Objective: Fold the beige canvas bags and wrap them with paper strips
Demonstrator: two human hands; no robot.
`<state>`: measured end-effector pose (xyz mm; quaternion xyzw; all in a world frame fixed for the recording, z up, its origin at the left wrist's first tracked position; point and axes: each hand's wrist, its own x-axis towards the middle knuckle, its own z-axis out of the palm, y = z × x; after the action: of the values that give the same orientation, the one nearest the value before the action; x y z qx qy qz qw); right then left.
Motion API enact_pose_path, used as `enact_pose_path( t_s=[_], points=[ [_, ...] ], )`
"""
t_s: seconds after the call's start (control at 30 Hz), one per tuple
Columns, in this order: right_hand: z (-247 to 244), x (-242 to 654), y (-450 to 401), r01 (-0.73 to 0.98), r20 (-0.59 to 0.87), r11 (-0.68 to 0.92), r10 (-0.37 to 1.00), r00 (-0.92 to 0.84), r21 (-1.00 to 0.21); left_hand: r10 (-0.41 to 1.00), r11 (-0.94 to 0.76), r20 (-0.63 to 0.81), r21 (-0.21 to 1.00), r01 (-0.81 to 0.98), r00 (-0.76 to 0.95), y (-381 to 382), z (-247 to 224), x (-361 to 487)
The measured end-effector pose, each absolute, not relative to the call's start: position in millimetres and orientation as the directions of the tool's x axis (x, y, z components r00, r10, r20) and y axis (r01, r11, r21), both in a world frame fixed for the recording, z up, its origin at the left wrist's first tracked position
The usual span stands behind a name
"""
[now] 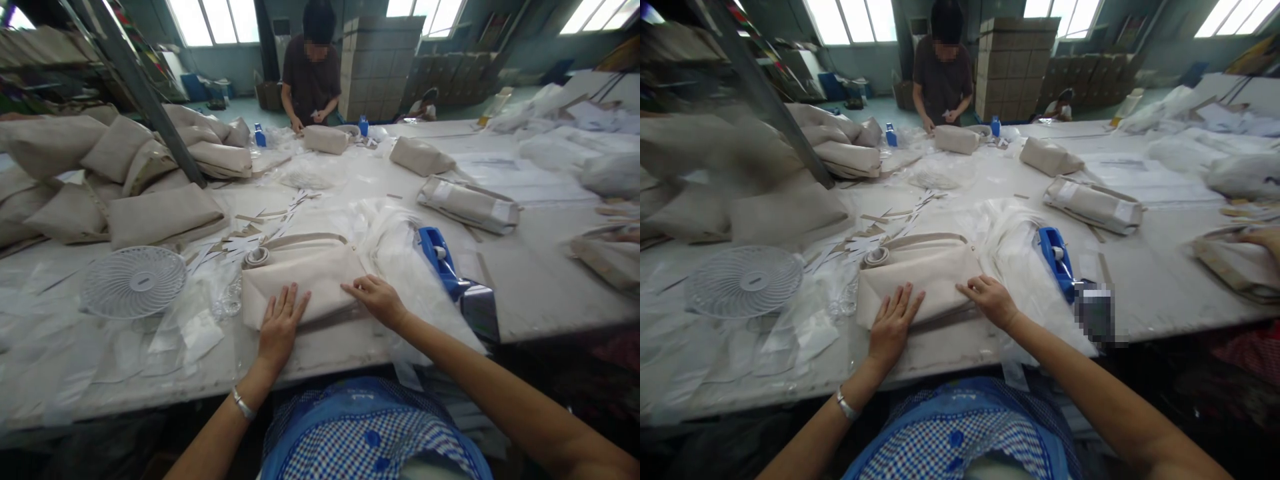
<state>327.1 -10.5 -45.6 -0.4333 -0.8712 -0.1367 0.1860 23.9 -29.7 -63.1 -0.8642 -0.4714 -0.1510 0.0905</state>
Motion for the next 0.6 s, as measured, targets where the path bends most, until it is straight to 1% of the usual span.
enact_pose_path(
  t_s=[0.1,0.23,0.33,0.43,0.5,0.6],
  points=[
    [-61.5,322.1,-13.6,0.823,0.481,0.565,0.708,-0.516,0.051,0.779,-0.53,0.365,-0.047,0.846,0.509,-30.8,-74.1,22.8],
    [-66.7,316.6,-34.8,0.844,0.416,0.534,0.757,-0.504,0.051,0.767,-0.539,0.384,-0.052,0.841,0.515,-34.4,-87.8,20.7],
    [-48.7,311.1,-50.5,0.852,0.359,0.523,0.79,-0.497,0.029,0.765,-0.534,0.394,-0.054,0.844,0.509,-36.7,-92.2,20.6],
    [-20.4,296.3,-44.4,0.856,0.315,0.513,0.825,-0.469,-0.069,0.77,-0.526,0.388,-0.065,0.848,0.507,-36.7,-92.1,21.2],
    [-9.7,280.0,-26.2,0.838,0.372,0.53,0.809,-0.455,-0.13,0.773,-0.518,0.386,-0.076,0.852,0.504,-35.7,-92.1,21.5],
    [-20.5,252.8,7.2,0.771,0.462,0.624,0.725,-0.511,-0.126,0.772,-0.508,0.39,-0.095,0.856,0.501,-34.9,-95.2,21.7]
  ],
)
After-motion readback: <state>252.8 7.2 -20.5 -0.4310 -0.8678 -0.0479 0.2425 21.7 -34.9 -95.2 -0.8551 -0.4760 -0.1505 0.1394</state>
